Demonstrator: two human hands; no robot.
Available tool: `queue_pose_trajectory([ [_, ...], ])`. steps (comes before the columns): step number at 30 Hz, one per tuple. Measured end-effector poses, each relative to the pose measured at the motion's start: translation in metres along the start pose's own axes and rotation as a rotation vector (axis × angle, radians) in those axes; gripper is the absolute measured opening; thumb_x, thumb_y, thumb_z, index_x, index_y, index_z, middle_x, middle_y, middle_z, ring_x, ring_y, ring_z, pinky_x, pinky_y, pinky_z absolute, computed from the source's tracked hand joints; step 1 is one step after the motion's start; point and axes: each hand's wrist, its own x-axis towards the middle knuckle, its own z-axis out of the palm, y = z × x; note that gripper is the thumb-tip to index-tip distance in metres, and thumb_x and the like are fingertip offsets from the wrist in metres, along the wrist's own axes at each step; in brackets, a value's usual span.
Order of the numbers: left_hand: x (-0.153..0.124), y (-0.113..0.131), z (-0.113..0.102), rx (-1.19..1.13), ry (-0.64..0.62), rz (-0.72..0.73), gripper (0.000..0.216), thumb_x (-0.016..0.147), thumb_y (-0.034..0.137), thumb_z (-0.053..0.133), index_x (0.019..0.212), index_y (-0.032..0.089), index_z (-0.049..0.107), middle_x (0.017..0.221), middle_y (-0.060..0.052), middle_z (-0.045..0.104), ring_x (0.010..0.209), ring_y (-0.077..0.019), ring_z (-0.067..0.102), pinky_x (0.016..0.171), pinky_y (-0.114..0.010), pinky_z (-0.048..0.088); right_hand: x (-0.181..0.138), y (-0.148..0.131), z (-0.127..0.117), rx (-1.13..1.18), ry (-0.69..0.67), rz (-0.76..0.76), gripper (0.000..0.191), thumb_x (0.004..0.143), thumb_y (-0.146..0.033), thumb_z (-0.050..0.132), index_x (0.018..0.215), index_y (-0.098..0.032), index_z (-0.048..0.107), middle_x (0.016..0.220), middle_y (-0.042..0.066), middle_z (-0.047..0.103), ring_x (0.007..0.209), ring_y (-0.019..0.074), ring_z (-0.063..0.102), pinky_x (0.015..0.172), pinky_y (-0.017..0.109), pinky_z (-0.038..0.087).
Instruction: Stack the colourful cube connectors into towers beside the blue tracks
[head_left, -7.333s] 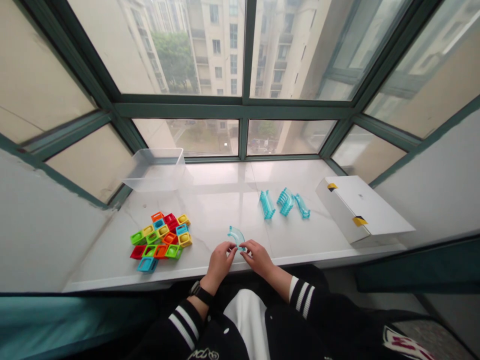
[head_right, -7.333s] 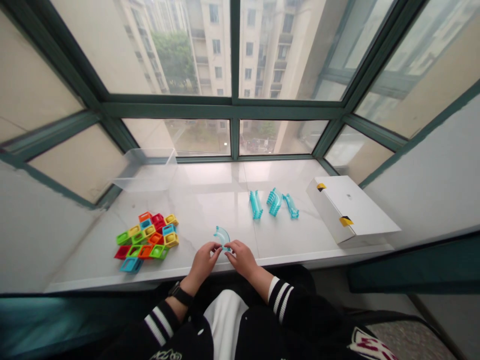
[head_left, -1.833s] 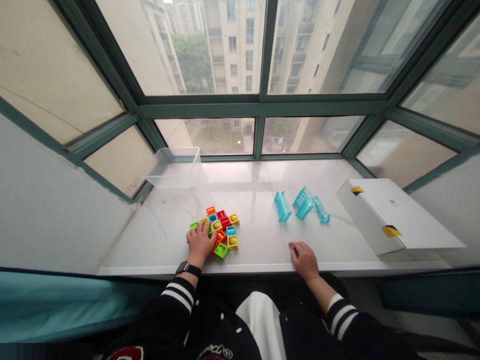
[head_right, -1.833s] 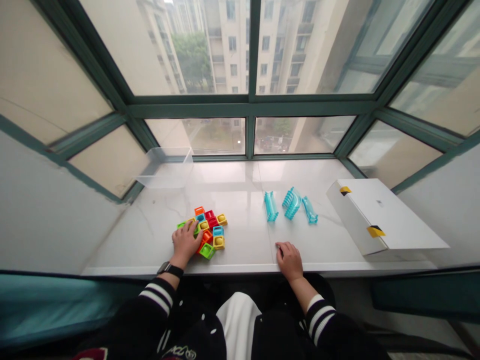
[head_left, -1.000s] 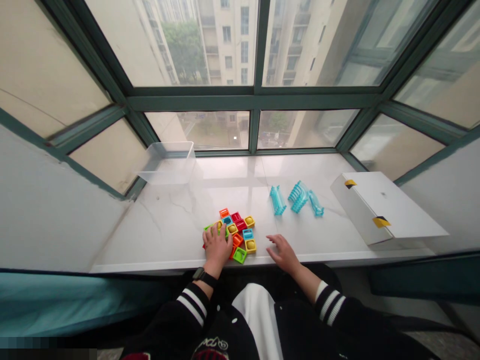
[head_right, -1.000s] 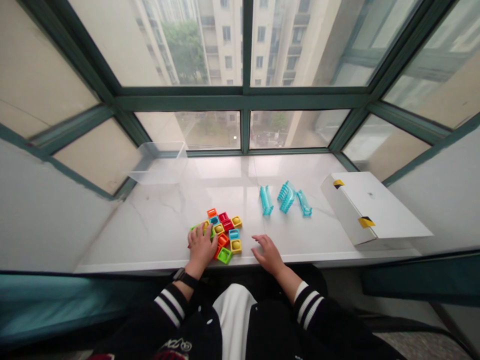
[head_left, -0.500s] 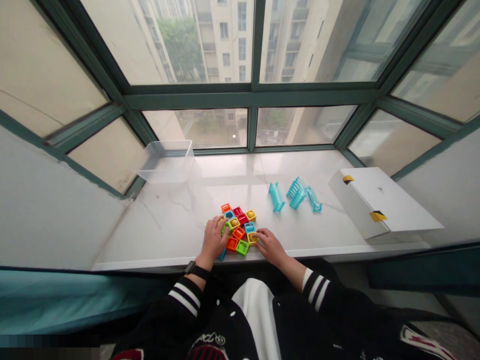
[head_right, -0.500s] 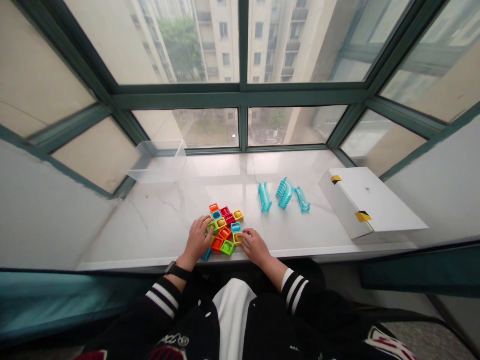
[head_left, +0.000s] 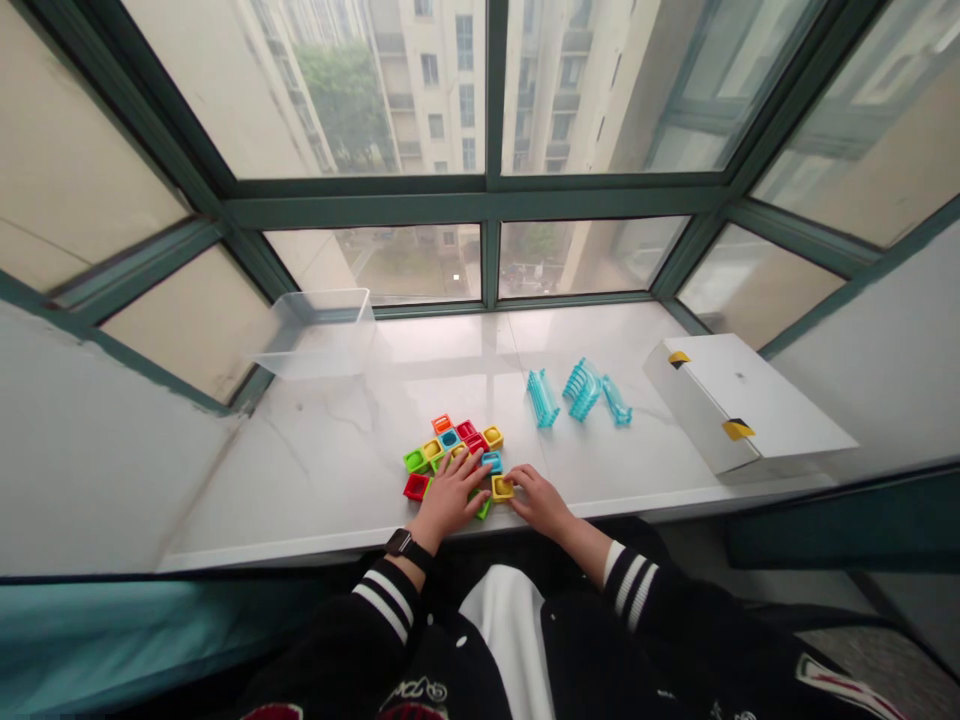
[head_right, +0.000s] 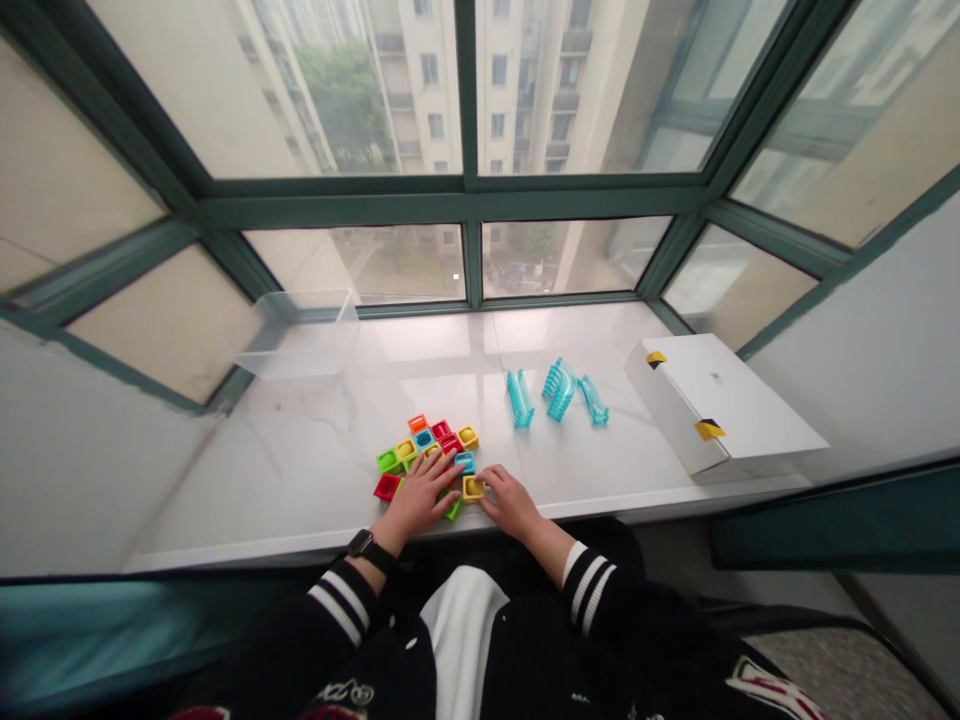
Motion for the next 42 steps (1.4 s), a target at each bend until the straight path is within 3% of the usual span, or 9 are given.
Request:
queue_pose_trajectory([
  [5, 0.001, 0.0, 0.0, -0.009, -0.017, -0.002, 0.059, 0.103, 0.048, 0.055, 0.16, 0.038, 0.047, 0.172, 0.0, 0.038, 0.16, -0.0309, 0.032, 0.134, -0.058, 0.019, -0.006, 0.011, -0.021, 0.27, 0.118, 0.192, 0.045, 0.081, -0.021, 0.073, 0.125, -0.026, 0.067, 0.119, 0.007, 0.067, 0.095, 0.0205, 0.068, 0.092, 0.04, 0.059],
  [8, 0.001, -0.001, 0.001, -0.009, -0.025, -0.004, 0.058, 0.103, 0.047, 0.055, 0.16, 0.037, 0.047, 0.172, -0.001, 0.038, 0.16, -0.0311, 0.032, 0.134, -0.058, 0.019, -0.006, 0.02, -0.035, 0.63, 0.204, 0.417, 0.054, 0.079, -0.041, 0.082, 0.128, -0.025, 0.067, 0.121, 0.009, 0.071, 0.099, 0.0243, 0.071, 0.092, 0.043, 0.06],
  [11, 0.001, -0.002, 0.002, -0.002, -0.027, -0.009, 0.057, 0.103, 0.046, 0.054, 0.159, 0.036, 0.048, 0.172, -0.001, 0.038, 0.16, -0.0318, 0.032, 0.134, -0.058, 0.019, -0.006, 0.033, -0.045, 0.861, 0.256, 0.52, 0.063, 0.071, -0.049, 0.088, 0.126, -0.025, 0.068, 0.123, 0.009, 0.072, 0.105, 0.0279, 0.072, 0.097, 0.048, 0.059],
  [14, 0.001, -0.003, 0.002, -0.001, -0.034, -0.008, 0.056, 0.103, 0.047, 0.053, 0.158, 0.035, 0.049, 0.172, -0.002, 0.039, 0.16, -0.0323, 0.032, 0.133, -0.059, 0.02, -0.007, 0.049, -0.05, 0.736, 0.277, 0.52, 0.062, 0.067, -0.046, 0.089, 0.121, -0.023, 0.068, 0.12, 0.01, 0.074, 0.101, 0.0277, 0.074, 0.097, 0.049, 0.059],
  [18, 0.001, -0.003, 0.003, -0.012, -0.023, -0.004, 0.056, 0.103, 0.047, 0.054, 0.158, 0.036, 0.05, 0.171, -0.001, 0.039, 0.16, -0.0321, 0.033, 0.133, -0.059, 0.021, -0.007, 0.068, -0.055, 0.312, 0.288, 0.475, 0.048, 0.074, -0.041, 0.079, 0.117, -0.022, 0.066, 0.115, 0.01, 0.076, 0.105, 0.0284, 0.074, 0.094, 0.047, 0.06],
  [25, 0.001, -0.003, 0.002, -0.022, -0.011, -0.011, 0.056, 0.102, 0.046, 0.056, 0.157, 0.038, 0.05, 0.171, 0.0, 0.04, 0.159, -0.0316, 0.034, 0.133, -0.058, 0.02, 0.001, 0.092, -0.071, -0.217, 0.274, 0.347, 0.045, 0.081, -0.022, 0.074, 0.125, -0.024, 0.068, 0.123, 0.01, 0.075, 0.115, 0.0304, 0.068, 0.107, 0.052, 0.052],
  [30, 0.001, -0.004, 0.004, -0.017, -0.018, -0.003, 0.056, 0.103, 0.046, 0.054, 0.158, 0.037, 0.05, 0.172, 0.0, 0.038, 0.16, -0.0312, 0.032, 0.133, -0.058, 0.02, 0.012, 0.1, -0.08, -0.301, 0.203, 0.319, 0.057, 0.079, -0.019, 0.075, 0.135, -0.021, 0.065, 0.131, 0.013, 0.071, 0.122, 0.0325, 0.065, 0.112, 0.053, 0.048],
  [34, 0.001, -0.004, 0.004, -0.014, -0.002, 0.001, 0.055, 0.103, 0.046, 0.054, 0.158, 0.037, 0.05, 0.172, -0.001, 0.039, 0.16, -0.031, 0.032, 0.133, -0.058, 0.021, 0.009, 0.098, -0.077, -0.28, 0.242, 0.24, 0.075, 0.078, -0.025, 0.078, 0.149, -0.022, 0.055, 0.137, 0.014, 0.064, 0.131, 0.0325, 0.059, 0.117, 0.053, 0.046],
  [42, 0.001, -0.004, 0.002, -0.016, -0.009, -0.004, 0.055, 0.103, 0.047, 0.054, 0.157, 0.036, 0.051, 0.171, -0.001, 0.039, 0.16, -0.0315, 0.033, 0.133, -0.059, 0.021, 0.009, 0.091, -0.064, -0.222, 0.297, 0.225, 0.056, 0.087, -0.027, 0.07, 0.142, -0.025, 0.062, 0.129, 0.012, 0.063, 0.125, 0.0291, 0.061, 0.117, 0.05, 0.048],
])
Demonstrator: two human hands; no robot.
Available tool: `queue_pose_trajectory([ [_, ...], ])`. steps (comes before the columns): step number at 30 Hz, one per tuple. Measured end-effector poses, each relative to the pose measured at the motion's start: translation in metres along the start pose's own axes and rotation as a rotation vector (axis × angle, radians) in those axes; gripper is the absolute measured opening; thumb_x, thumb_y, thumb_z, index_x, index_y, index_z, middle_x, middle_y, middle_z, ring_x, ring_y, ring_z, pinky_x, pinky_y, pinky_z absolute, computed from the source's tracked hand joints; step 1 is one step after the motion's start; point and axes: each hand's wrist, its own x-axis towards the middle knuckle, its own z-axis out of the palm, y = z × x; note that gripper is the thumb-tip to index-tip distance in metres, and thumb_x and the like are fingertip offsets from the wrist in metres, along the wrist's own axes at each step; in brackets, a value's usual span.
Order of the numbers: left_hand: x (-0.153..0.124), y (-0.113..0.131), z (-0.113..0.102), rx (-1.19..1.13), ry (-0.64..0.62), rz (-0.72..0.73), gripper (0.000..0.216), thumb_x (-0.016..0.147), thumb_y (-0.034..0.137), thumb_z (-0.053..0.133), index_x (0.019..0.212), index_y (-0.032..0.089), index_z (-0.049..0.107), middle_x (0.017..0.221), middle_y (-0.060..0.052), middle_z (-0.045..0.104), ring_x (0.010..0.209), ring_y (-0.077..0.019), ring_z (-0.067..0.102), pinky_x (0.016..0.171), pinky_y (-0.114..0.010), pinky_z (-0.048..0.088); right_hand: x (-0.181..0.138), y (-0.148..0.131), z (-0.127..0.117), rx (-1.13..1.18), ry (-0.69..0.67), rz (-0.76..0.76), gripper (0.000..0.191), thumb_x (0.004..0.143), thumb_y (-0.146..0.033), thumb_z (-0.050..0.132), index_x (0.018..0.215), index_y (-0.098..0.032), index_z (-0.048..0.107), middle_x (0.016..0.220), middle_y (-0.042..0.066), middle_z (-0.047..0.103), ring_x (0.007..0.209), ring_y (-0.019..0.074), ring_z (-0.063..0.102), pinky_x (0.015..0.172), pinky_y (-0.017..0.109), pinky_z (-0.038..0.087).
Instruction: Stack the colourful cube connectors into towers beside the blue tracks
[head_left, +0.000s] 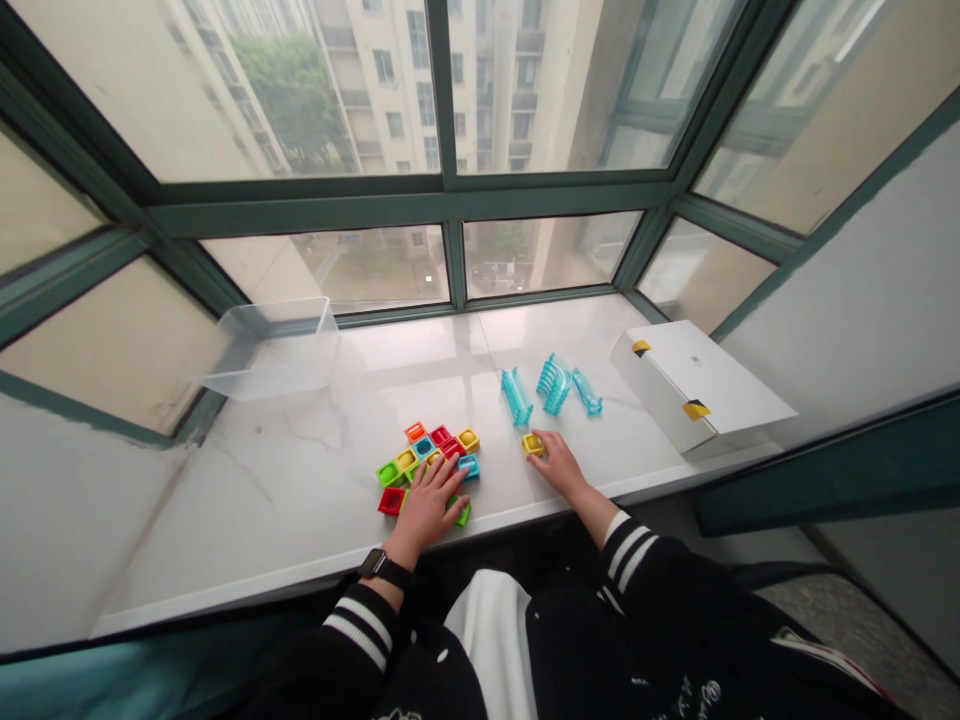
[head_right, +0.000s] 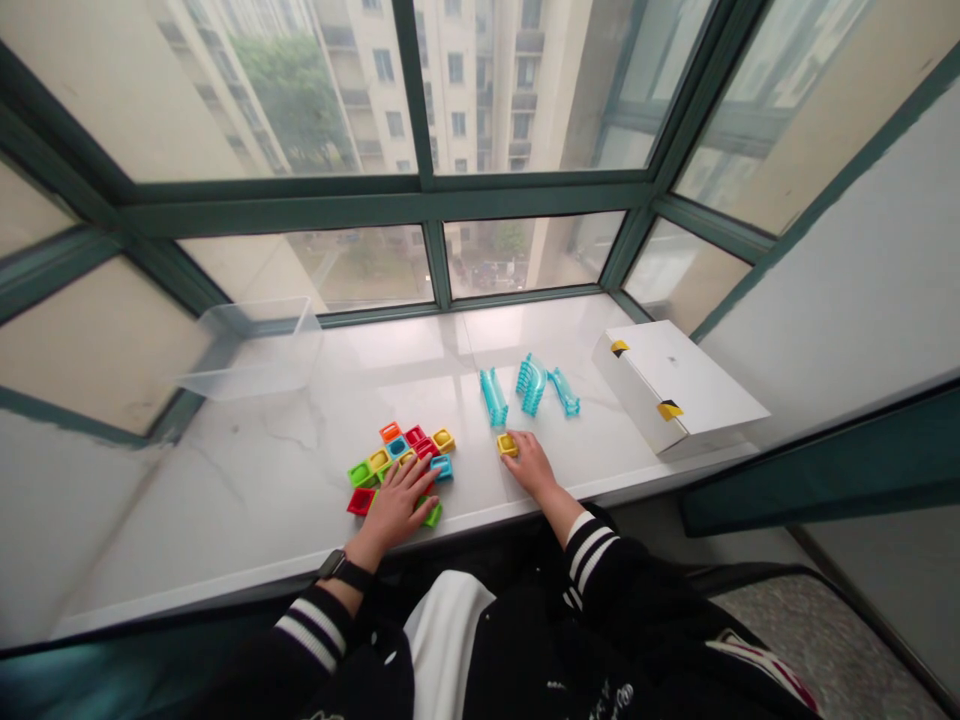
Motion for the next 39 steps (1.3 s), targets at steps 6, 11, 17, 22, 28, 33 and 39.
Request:
queue_pose_trajectory([
  [6, 0.0, 0.0, 0.0, -0.013, 0.006, -0.004, 0.055, 0.102, 0.046, 0.056, 0.156, 0.037, 0.052, 0.17, -0.001, 0.041, 0.159, -0.0317, 0.035, 0.133, -0.058, 0.021, 0.005, -0.005, 0.005, -0.004, 0.005, -0.004, 0.056, 0.087, -0.025, 0.068, 0.142, -0.026, 0.061, 0.129, 0.011, 0.062, 0.125, 0.0279, 0.061, 0.116, 0.048, 0.049],
  [11, 0.0, 0.001, -0.001, -0.009, -0.006, -0.009, 0.054, 0.103, 0.046, 0.055, 0.156, 0.037, 0.052, 0.171, -0.001, 0.04, 0.16, -0.0316, 0.034, 0.133, -0.058, 0.022, 0.006, -0.005, 0.004, -0.018, -0.012, 0.003, 0.056, 0.086, -0.018, 0.064, 0.142, -0.025, 0.061, 0.129, 0.01, 0.062, 0.124, 0.0271, 0.062, 0.117, 0.047, 0.048],
  [17, 0.001, 0.002, -0.003, -0.015, 0.001, -0.006, 0.055, 0.102, 0.047, 0.056, 0.156, 0.037, 0.053, 0.17, -0.001, 0.041, 0.159, -0.032, 0.035, 0.133, -0.058, 0.022, 0.007, -0.003, 0.002, -0.028, -0.017, -0.011, 0.061, 0.083, -0.007, 0.058, 0.141, -0.026, 0.063, 0.127, 0.008, 0.063, 0.124, 0.0247, 0.061, 0.117, 0.044, 0.048],
  [22, 0.001, 0.002, -0.004, -0.019, -0.003, -0.011, 0.055, 0.102, 0.046, 0.055, 0.156, 0.037, 0.052, 0.17, 0.0, 0.042, 0.159, -0.0316, 0.035, 0.133, -0.058, 0.022, 0.009, -0.002, 0.001, -0.038, -0.015, -0.009, 0.063, 0.083, -0.003, 0.055, 0.14, -0.027, 0.063, 0.13, 0.008, 0.063, 0.125, 0.0232, 0.062, 0.117, 0.043, 0.048],
  [28, 0.0, 0.001, -0.003, -0.019, -0.02, -0.007, 0.054, 0.103, 0.047, 0.053, 0.156, 0.037, 0.052, 0.171, -0.001, 0.04, 0.16, -0.0319, 0.033, 0.133, -0.06, 0.022, 0.008, -0.003, -0.003, -0.073, -0.038, -0.033, 0.062, 0.084, -0.003, 0.052, 0.141, -0.025, 0.063, 0.132, 0.01, 0.063, 0.126, 0.0251, 0.062, 0.116, 0.043, 0.049],
  [33, 0.0, 0.001, -0.002, -0.026, -0.018, -0.009, 0.054, 0.103, 0.048, 0.054, 0.155, 0.037, 0.053, 0.171, 0.0, 0.04, 0.16, -0.0316, 0.033, 0.133, -0.06, 0.023, 0.005, -0.005, -0.003, -0.082, -0.045, -0.034, 0.062, 0.086, -0.006, 0.055, 0.144, -0.026, 0.06, 0.132, 0.01, 0.062, 0.124, 0.0265, 0.062, 0.116, 0.045, 0.049],
  [39, 0.001, 0.001, -0.004, -0.028, -0.032, -0.018, 0.054, 0.103, 0.047, 0.054, 0.156, 0.036, 0.052, 0.172, 0.0, 0.038, 0.16, -0.0318, 0.032, 0.133, -0.059, 0.021, 0.003, -0.009, -0.007, -0.073, -0.018, -0.022, 0.062, 0.084, -0.009, 0.057, 0.143, -0.028, 0.062, 0.13, 0.01, 0.059, 0.123, 0.0276, 0.062, 0.112, 0.046, 0.052],
])
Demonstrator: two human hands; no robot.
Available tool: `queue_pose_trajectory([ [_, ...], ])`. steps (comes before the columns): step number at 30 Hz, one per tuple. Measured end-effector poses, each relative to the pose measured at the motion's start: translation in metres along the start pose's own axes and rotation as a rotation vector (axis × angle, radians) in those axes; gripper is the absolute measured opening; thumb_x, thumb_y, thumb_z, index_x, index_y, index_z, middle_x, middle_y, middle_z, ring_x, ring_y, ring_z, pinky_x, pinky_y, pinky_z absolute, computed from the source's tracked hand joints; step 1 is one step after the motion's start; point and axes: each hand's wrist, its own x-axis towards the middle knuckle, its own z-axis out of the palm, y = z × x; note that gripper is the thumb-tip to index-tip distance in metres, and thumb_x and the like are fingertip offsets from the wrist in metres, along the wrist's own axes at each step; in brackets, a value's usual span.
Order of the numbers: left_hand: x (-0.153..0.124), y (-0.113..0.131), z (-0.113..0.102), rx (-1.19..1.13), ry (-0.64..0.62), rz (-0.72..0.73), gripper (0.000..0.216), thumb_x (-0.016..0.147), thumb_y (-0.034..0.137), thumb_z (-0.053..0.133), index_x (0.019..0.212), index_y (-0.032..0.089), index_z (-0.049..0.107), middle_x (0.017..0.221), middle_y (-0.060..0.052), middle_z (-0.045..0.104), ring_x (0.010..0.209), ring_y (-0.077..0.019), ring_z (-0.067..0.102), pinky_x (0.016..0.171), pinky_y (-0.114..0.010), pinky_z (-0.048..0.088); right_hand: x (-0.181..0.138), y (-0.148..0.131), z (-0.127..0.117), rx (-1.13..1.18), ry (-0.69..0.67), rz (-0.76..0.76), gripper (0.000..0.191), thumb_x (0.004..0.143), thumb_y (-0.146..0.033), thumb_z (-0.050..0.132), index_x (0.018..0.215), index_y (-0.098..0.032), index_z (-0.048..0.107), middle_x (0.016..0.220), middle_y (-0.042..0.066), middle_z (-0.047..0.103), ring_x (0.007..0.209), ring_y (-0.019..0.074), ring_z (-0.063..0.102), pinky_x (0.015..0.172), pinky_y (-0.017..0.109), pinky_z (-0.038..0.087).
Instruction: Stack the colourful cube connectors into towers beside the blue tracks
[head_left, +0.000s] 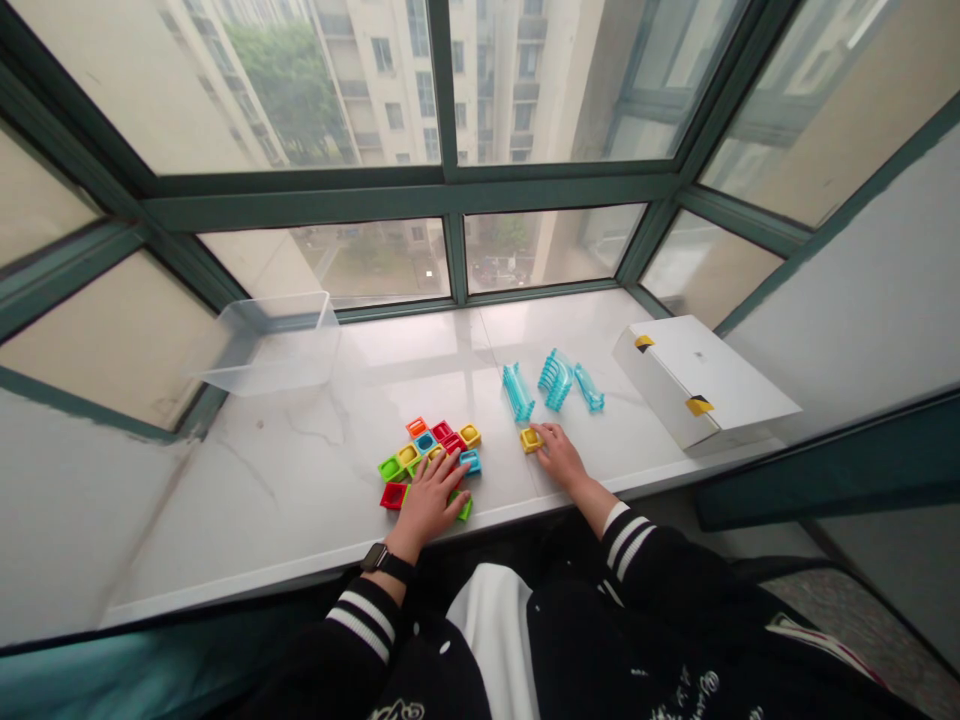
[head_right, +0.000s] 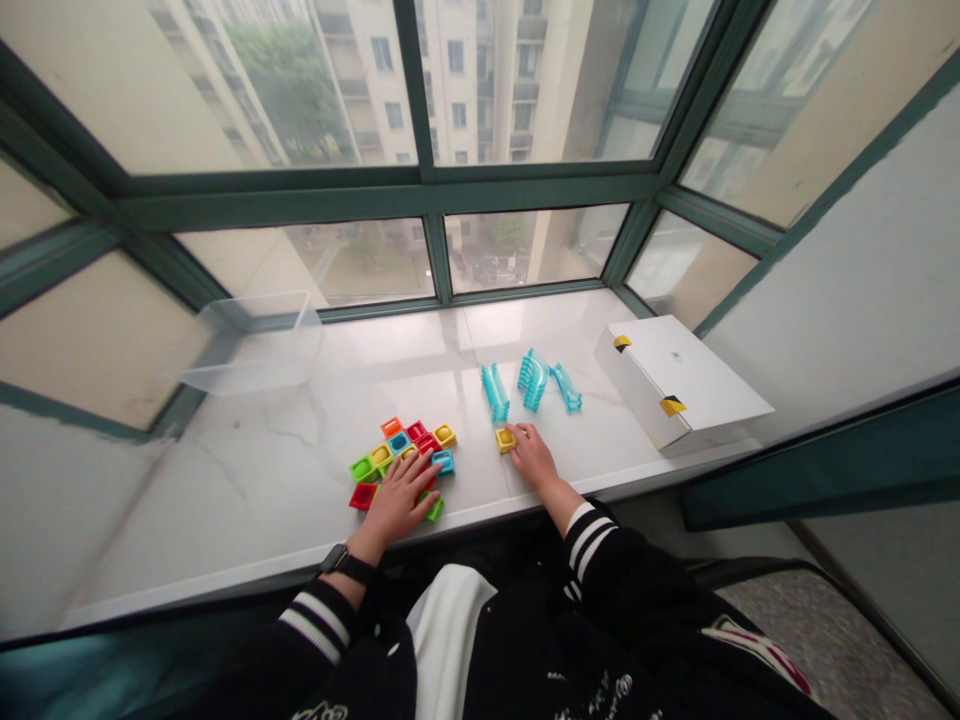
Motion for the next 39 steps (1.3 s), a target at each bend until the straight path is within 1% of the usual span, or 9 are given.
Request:
queue_pose_trajectory([
  [7, 0.004, -0.004, 0.002, -0.203, 0.026, -0.045, 0.051, 0.106, 0.042, 0.047, 0.157, 0.034, 0.051, 0.167, -0.002, 0.046, 0.16, -0.0294, 0.034, 0.133, -0.06, 0.019, -0.015, -0.031, -0.011, 0.088, 0.235, -0.131, 0.059, 0.074, 0.0, 0.049, 0.127, -0.02, 0.066, 0.12, 0.013, 0.062, 0.122, 0.031, 0.059, 0.113, 0.054, 0.049],
  [10, 0.009, -0.009, 0.0, -0.44, 0.073, -0.116, 0.049, 0.108, 0.039, 0.04, 0.153, 0.027, 0.055, 0.158, -0.007, 0.058, 0.154, -0.0279, 0.043, 0.131, -0.06, 0.025, -0.028, -0.059, -0.006, 0.225, 0.042, -0.235, 0.052, 0.076, 0.001, 0.048, 0.119, -0.022, 0.066, 0.107, 0.008, 0.067, 0.104, 0.0253, 0.065, 0.101, 0.045, 0.056],
  [14, 0.007, -0.017, -0.02, -0.656, 0.238, -0.175, 0.043, 0.107, 0.041, 0.041, 0.136, 0.022, 0.068, 0.147, -0.011, 0.066, 0.143, -0.0268, 0.056, 0.124, -0.053, 0.04, -0.044, -0.1, 0.012, 0.302, -0.302, -0.297, 0.045, 0.085, -0.008, 0.062, 0.126, -0.025, 0.063, 0.114, 0.006, 0.067, 0.098, 0.0211, 0.066, 0.092, 0.037, 0.058],
  [18, -0.017, -0.019, -0.047, -0.561, 0.316, -0.222, 0.038, 0.105, 0.04, 0.049, 0.132, 0.024, 0.069, 0.139, -0.01, 0.071, 0.134, -0.0271, 0.062, 0.119, -0.053, 0.046, -0.052, -0.129, 0.031, 0.257, -0.389, -0.305, 0.052, 0.083, -0.022, 0.08, 0.131, -0.024, 0.061, 0.124, 0.009, 0.066, 0.113, 0.0264, 0.066, 0.103, 0.043, 0.055],
  [21, -0.041, -0.012, -0.054, -0.413, 0.245, -0.174, 0.043, 0.099, 0.035, 0.059, 0.141, 0.025, 0.065, 0.147, -0.011, 0.065, 0.139, -0.0301, 0.058, 0.121, -0.057, 0.044, -0.053, -0.138, 0.043, 0.2, -0.402, -0.29, 0.062, 0.078, -0.026, 0.087, 0.134, -0.022, 0.059, 0.129, 0.013, 0.065, 0.122, 0.0313, 0.063, 0.109, 0.049, 0.053],
  [24, -0.056, 0.002, -0.043, -0.268, 0.146, -0.104, 0.053, 0.094, 0.027, 0.066, 0.147, 0.027, 0.061, 0.159, -0.011, 0.055, 0.149, -0.0339, 0.048, 0.125, -0.063, 0.037, -0.054, -0.141, 0.051, 0.159, -0.394, -0.266, 0.063, 0.078, -0.027, 0.089, 0.133, -0.02, 0.059, 0.127, 0.014, 0.066, 0.121, 0.0324, 0.065, 0.107, 0.05, 0.054],
  [27, -0.057, 0.014, -0.026, -0.188, 0.093, -0.084, 0.058, 0.094, 0.016, 0.06, 0.15, 0.027, 0.059, 0.163, -0.009, 0.052, 0.151, -0.0321, 0.046, 0.126, -0.061, 0.038, -0.054, -0.142, 0.055, 0.14, -0.37, -0.257, 0.055, 0.081, -0.023, 0.086, 0.13, -0.021, 0.061, 0.124, 0.013, 0.067, 0.116, 0.0311, 0.066, 0.104, 0.049, 0.055],
  [33, -0.047, 0.021, -0.008, -0.114, -0.001, -0.133, 0.061, 0.093, 0.004, 0.049, 0.15, 0.025, 0.061, 0.159, -0.007, 0.056, 0.15, -0.0302, 0.049, 0.123, -0.055, 0.044, -0.054, -0.141, 0.055, 0.164, -0.365, -0.247, 0.049, 0.081, -0.018, 0.083, 0.126, -0.022, 0.063, 0.121, 0.011, 0.07, 0.114, 0.0297, 0.068, 0.103, 0.046, 0.056],
  [39, -0.047, 0.021, -0.005, -0.1, 0.02, -0.163, 0.064, 0.091, 0.0, 0.049, 0.147, 0.027, 0.063, 0.154, -0.002, 0.062, 0.147, -0.0275, 0.053, 0.121, -0.05, 0.047, -0.055, -0.132, 0.049, 0.213, -0.374, -0.22, 0.048, 0.08, -0.017, 0.081, 0.125, -0.023, 0.065, 0.119, 0.009, 0.071, 0.108, 0.0268, 0.07, 0.097, 0.041, 0.057],
])
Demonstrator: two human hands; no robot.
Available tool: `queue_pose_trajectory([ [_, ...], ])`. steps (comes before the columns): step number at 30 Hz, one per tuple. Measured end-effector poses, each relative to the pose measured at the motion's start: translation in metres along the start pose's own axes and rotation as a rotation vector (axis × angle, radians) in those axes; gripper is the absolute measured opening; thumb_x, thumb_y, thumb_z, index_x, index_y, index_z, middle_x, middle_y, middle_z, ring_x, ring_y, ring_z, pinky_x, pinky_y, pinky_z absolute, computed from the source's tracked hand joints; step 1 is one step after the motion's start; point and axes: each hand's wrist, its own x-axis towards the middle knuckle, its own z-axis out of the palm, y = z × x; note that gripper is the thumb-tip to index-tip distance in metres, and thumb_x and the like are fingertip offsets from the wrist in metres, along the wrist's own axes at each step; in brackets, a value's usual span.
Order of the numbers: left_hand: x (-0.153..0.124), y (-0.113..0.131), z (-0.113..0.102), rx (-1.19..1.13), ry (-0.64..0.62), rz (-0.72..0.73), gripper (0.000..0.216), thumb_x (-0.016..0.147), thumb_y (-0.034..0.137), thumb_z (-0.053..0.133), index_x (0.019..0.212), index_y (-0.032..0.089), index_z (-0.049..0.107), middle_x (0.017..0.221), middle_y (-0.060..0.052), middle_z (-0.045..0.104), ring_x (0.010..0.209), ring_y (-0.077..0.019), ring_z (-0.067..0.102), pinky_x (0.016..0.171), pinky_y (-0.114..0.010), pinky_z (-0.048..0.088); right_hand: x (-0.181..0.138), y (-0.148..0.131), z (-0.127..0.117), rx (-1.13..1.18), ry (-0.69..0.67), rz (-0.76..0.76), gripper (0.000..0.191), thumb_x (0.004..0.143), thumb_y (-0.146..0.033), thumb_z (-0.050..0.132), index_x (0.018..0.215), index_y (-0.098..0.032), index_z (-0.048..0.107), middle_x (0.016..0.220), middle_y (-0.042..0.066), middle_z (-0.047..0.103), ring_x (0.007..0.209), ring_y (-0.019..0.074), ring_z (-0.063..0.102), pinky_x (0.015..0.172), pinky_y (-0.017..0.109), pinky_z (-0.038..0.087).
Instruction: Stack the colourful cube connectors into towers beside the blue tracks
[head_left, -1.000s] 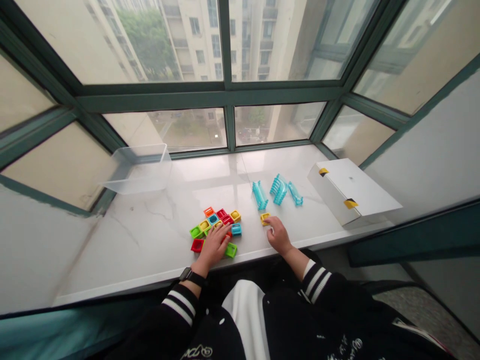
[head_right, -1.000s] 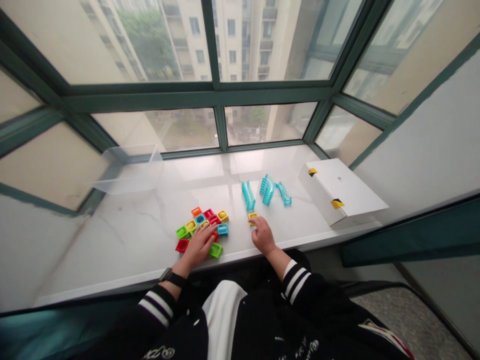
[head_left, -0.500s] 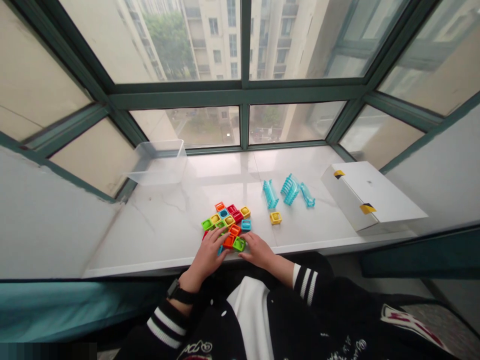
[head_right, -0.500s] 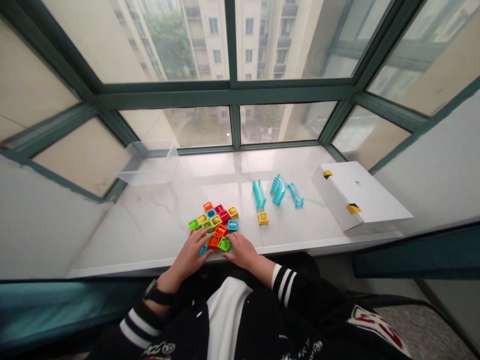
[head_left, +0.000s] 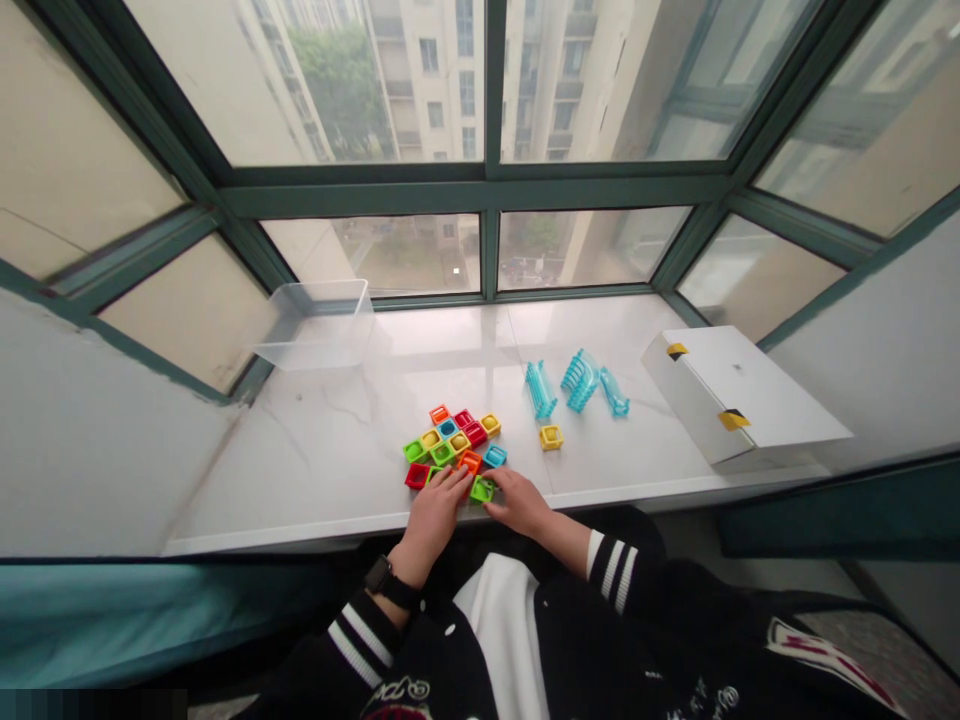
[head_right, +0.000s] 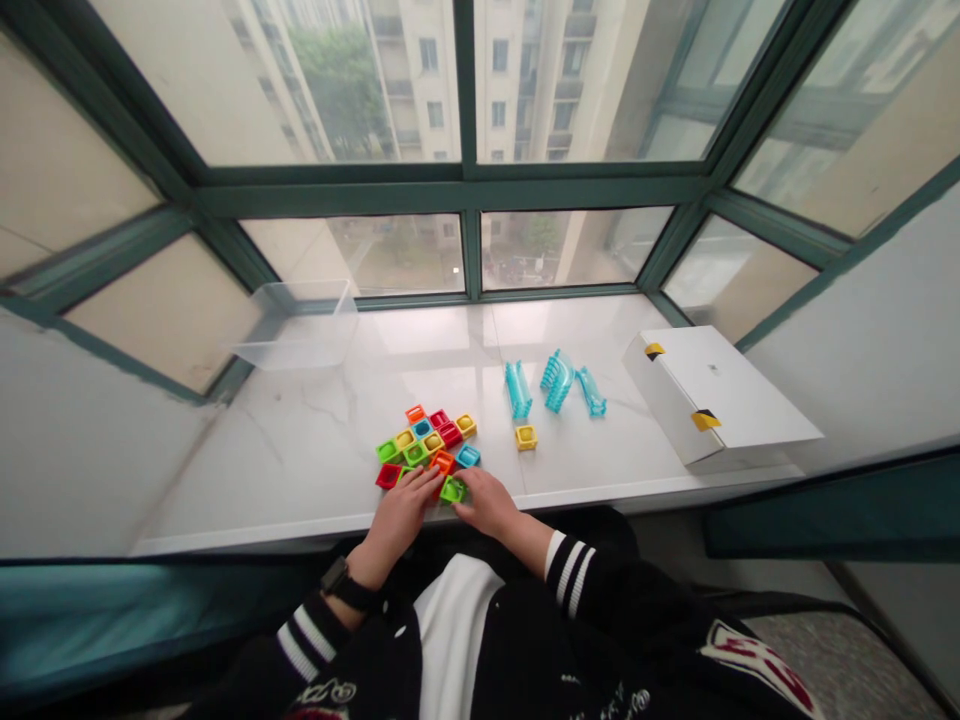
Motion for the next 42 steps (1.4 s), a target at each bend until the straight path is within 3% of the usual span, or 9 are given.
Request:
queue_pose_trajectory([
  [4, 0.001, 0.0, -0.002, -0.008, 0.018, -0.003, 0.065, 0.09, -0.002, 0.049, 0.147, 0.027, 0.063, 0.152, -0.003, 0.064, 0.144, -0.0276, 0.054, 0.12, -0.049, 0.048, -0.008, 0.01, -0.01, 0.089, -0.03, -0.02, 0.046, 0.081, -0.017, 0.078, 0.124, -0.024, 0.065, 0.113, 0.006, 0.072, 0.097, 0.0218, 0.069, 0.089, 0.035, 0.058],
  [9, 0.005, 0.014, -0.014, -0.095, 0.102, 0.005, 0.052, 0.093, 0.005, 0.053, 0.139, 0.024, 0.067, 0.144, -0.008, 0.068, 0.141, -0.0313, 0.056, 0.12, -0.055, 0.046, -0.015, 0.017, -0.03, 0.143, 0.084, -0.057, 0.046, 0.084, -0.018, 0.075, 0.129, -0.025, 0.064, 0.115, 0.007, 0.069, 0.103, 0.0227, 0.066, 0.092, 0.037, 0.057],
  [13, 0.013, 0.043, -0.018, -0.441, 0.178, -0.106, 0.033, 0.099, 0.031, 0.061, 0.131, 0.023, 0.067, 0.133, -0.012, 0.07, 0.12, -0.0284, 0.068, 0.107, -0.05, 0.057, -0.015, 0.008, -0.044, 0.094, 0.178, -0.115, 0.045, 0.088, -0.022, 0.075, 0.131, -0.026, 0.066, 0.113, 0.008, 0.066, 0.109, 0.0256, 0.064, 0.1, 0.043, 0.055],
  [17, 0.025, 0.067, -0.008, -0.906, 0.089, -0.316, 0.046, 0.089, 0.041, 0.075, 0.128, 0.021, 0.062, 0.128, -0.013, 0.071, 0.097, -0.0245, 0.076, 0.087, -0.042, 0.065, -0.01, -0.008, -0.047, 0.053, 0.188, -0.183, 0.051, 0.091, -0.02, 0.071, 0.14, -0.029, 0.062, 0.119, 0.01, 0.064, 0.113, 0.0271, 0.063, 0.102, 0.046, 0.056],
  [21, 0.03, 0.072, 0.001, -1.111, 0.078, -0.36, 0.052, 0.082, 0.041, 0.082, 0.124, 0.021, 0.06, 0.116, -0.01, 0.075, 0.098, -0.0252, 0.077, 0.09, -0.043, 0.063, -0.005, -0.021, -0.051, 0.007, 0.113, -0.266, 0.065, 0.087, -0.012, 0.067, 0.148, -0.031, 0.056, 0.126, 0.011, 0.066, 0.117, 0.0285, 0.062, 0.105, 0.048, 0.055],
  [25, 0.029, 0.066, 0.001, -1.203, 0.128, -0.357, 0.05, 0.082, 0.043, 0.082, 0.12, 0.021, 0.059, 0.117, -0.01, 0.075, 0.105, -0.0254, 0.075, 0.096, -0.044, 0.061, -0.004, -0.028, -0.066, 0.01, 0.084, -0.35, 0.062, 0.088, -0.017, 0.07, 0.147, -0.03, 0.057, 0.13, 0.011, 0.064, 0.122, 0.0294, 0.061, 0.108, 0.05, 0.053],
  [31, 0.031, 0.064, 0.0, -1.323, 0.124, -0.336, 0.058, 0.079, 0.038, 0.085, 0.128, 0.021, 0.059, 0.125, -0.011, 0.074, 0.113, -0.0266, 0.074, 0.105, -0.047, 0.058, -0.006, -0.02, -0.075, 0.174, 0.134, -0.173, 0.064, 0.091, -0.015, 0.062, 0.152, -0.028, 0.048, 0.136, 0.012, 0.061, 0.12, 0.0259, 0.062, 0.096, 0.042, 0.06],
  [35, 0.035, 0.073, 0.011, -1.41, 0.103, -0.312, 0.06, 0.077, 0.033, 0.086, 0.129, 0.021, 0.06, 0.127, -0.012, 0.074, 0.116, -0.0281, 0.073, 0.105, -0.047, 0.058, -0.011, -0.008, -0.074, 0.209, 0.105, -0.099, 0.052, 0.092, -0.019, 0.067, 0.142, -0.025, 0.056, 0.126, 0.01, 0.065, 0.101, 0.021, 0.067, 0.091, 0.039, 0.061],
  [42, 0.048, 0.092, 0.022, -1.522, -0.014, -0.316, 0.06, 0.074, 0.03, 0.089, 0.128, 0.021, 0.065, 0.134, -0.014, 0.072, 0.12, -0.0295, 0.072, 0.107, -0.048, 0.057, -0.029, 0.008, -0.091, 0.169, 0.124, -0.02, 0.041, 0.086, -0.023, 0.076, 0.125, -0.024, 0.063, 0.113, 0.006, 0.067, 0.093, 0.0197, 0.068, 0.082, 0.035, 0.06],
])
